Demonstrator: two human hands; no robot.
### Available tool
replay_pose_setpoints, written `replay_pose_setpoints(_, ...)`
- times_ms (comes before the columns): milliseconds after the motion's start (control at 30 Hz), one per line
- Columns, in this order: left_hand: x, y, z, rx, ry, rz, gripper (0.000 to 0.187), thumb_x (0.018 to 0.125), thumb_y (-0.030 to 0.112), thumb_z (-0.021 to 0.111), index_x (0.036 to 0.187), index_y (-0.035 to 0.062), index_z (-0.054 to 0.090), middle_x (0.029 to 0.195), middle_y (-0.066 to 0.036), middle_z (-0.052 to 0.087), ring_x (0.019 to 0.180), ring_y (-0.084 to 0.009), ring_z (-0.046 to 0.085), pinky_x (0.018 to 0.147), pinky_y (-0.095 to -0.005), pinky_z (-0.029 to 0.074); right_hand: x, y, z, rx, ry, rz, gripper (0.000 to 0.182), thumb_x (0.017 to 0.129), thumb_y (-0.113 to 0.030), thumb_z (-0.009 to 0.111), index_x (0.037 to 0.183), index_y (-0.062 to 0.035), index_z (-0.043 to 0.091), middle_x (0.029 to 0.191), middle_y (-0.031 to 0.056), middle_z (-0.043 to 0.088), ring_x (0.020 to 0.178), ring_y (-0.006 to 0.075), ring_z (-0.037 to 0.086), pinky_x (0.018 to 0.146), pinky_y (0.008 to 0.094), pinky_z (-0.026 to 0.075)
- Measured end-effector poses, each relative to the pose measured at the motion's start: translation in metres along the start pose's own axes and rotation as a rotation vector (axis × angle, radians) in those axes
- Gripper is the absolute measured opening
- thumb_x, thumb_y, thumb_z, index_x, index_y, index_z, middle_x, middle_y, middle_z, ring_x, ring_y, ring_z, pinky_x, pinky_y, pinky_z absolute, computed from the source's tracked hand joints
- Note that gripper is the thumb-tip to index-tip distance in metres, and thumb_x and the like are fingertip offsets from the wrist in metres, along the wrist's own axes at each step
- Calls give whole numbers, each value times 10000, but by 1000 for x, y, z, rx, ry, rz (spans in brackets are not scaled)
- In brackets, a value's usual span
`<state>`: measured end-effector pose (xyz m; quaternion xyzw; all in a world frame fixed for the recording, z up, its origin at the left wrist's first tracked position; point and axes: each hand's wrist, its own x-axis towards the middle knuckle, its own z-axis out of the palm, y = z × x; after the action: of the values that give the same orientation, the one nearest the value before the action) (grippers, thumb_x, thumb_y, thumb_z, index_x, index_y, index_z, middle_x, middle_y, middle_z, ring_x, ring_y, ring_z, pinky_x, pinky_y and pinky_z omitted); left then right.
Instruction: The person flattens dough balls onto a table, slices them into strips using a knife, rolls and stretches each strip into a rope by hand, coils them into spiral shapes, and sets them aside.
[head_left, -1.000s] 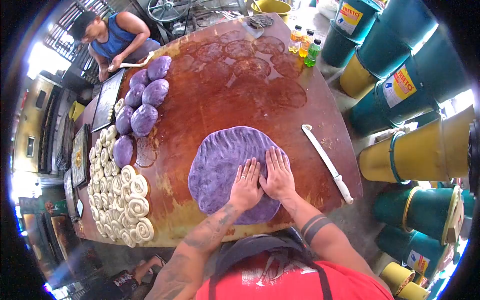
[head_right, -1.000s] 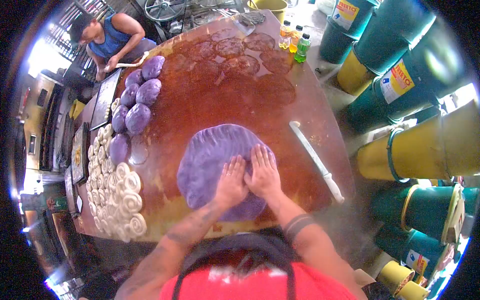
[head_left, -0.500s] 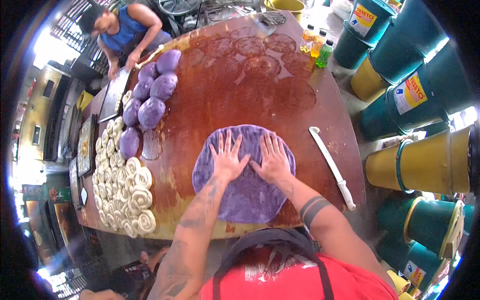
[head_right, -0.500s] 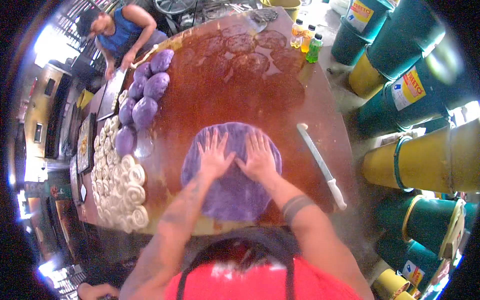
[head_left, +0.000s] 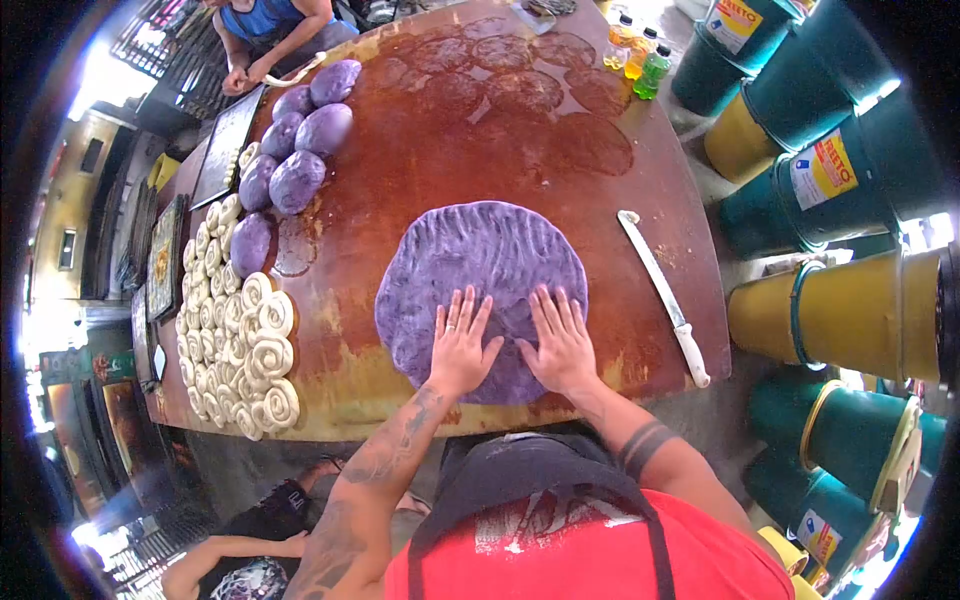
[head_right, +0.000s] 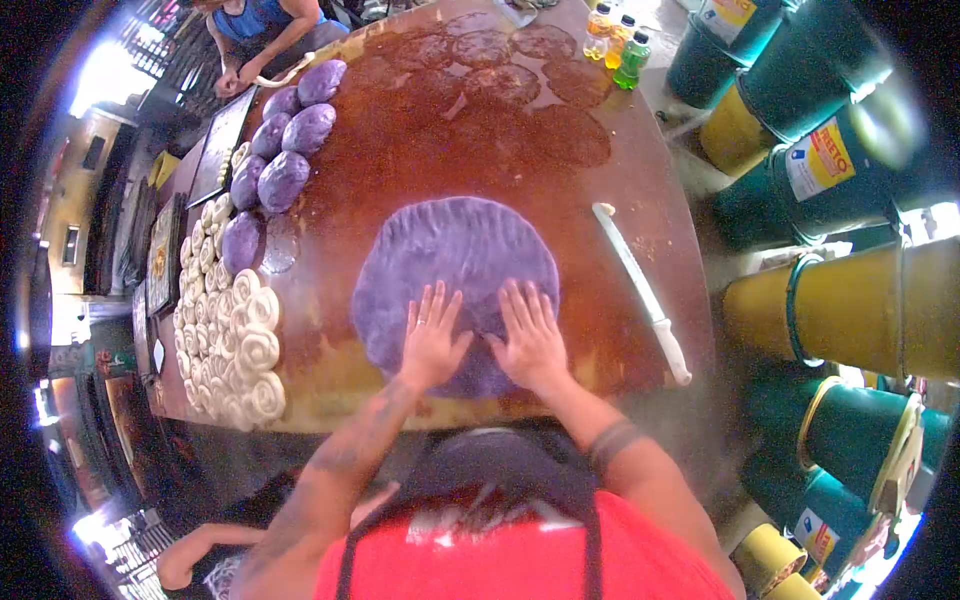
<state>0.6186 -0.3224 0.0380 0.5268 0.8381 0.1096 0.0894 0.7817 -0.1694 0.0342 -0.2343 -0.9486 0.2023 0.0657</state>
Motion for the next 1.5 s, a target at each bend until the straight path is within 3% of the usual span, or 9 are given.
replay_pose_setpoints(167,-18,-9,0,-33,-16,50,700,1011,469,579,1621,186,386,1716,-166,260,1595,-374,206,1274,-587,162,-13,3,-7,-61,-59,0,843,982,-507,587,1643,-72,295,1730,105,244,1606,347,169,1308,507,133)
replay_pose_setpoints(300,-22,-23,-9,-88,-37,73,668,1003,460,596,1590,183,435,1712,-156,276,1597,-372,197,1276,-583,159,-10,71,-37,363,-84,38,604,934,-308,694,1493,-133,546,1570,126,496,1459,363,428,1220,509,328)
replay_pose_setpoints(433,-49,-57,-18,-10,7,25,668,998,485,596,1602,259,422,1726,-130,247,1602,-385,167,1276,-604,138,-53,123,-91,-318,296,446,486,893,-137,680,1374,-116,621,1239,212,609,1119,411,590,981,497,496)
replay_pose_setpoints(700,-52,-72,-21,-82,-82,14,662,1015,511,563,1619,302,392,1740,-123,200,1607,-395,130,1278,-627,109,-58,139,-95,-32,119,574,490,903,-79,602,1391,-39,576,1273,260,591,1193,457,577,1040,507,488)
replay_pose_setpoints(933,-82,-68,-13,-172,63,-125,693,966,464,659,1596,286,431,1721,-109,259,1606,-385,141,1283,-608,137,86,12,-95,35,-198,34,410,997,-123,518,1398,-140,600,1181,223,716,1107,410,681,951,499,532)
replay_pose_setpoints(1133,-75,-79,-10,-429,272,-217,580,932,276,740,1459,131,548,1593,-133,463,1501,-396,383,1236,-530,313,179,-50,-70,41,-468,-380,474,1007,-176,559,1468,-285,555,1099,224,731,1031,427,698,884,502,548)
replay_pose_setpoints(1233,-60,-97,-26,-813,752,-792,506,905,165,747,1371,63,578,1481,-172,549,1395,-402,495,1176,-490,398,170,-44,-84,137,-538,-307,482,1008,-204,597,1473,-321,559,1067,217,737,1007,427,702,859,508,542)
replay_pose_setpoints(1333,-46,-116,-62,-851,632,-703,551,901,138,733,1415,45,555,1459,-213,541,1378,-403,498,1163,-480,409,144,-48,-112,203,-656,-89,462,1004,-199,640,1459,-256,582,1021,218,744,969,398,721,839,479,532)
replay_pose_setpoints(1500,6,-159,-48,-146,539,-431,571,911,144,676,1460,53,547,1546,-204,481,1406,-396,478,1170,-476,408,126,-19,-102,224,-549,-118,498,992,-144,624,1477,-239,573,1051,185,766,1003,350,732,879,450,548)
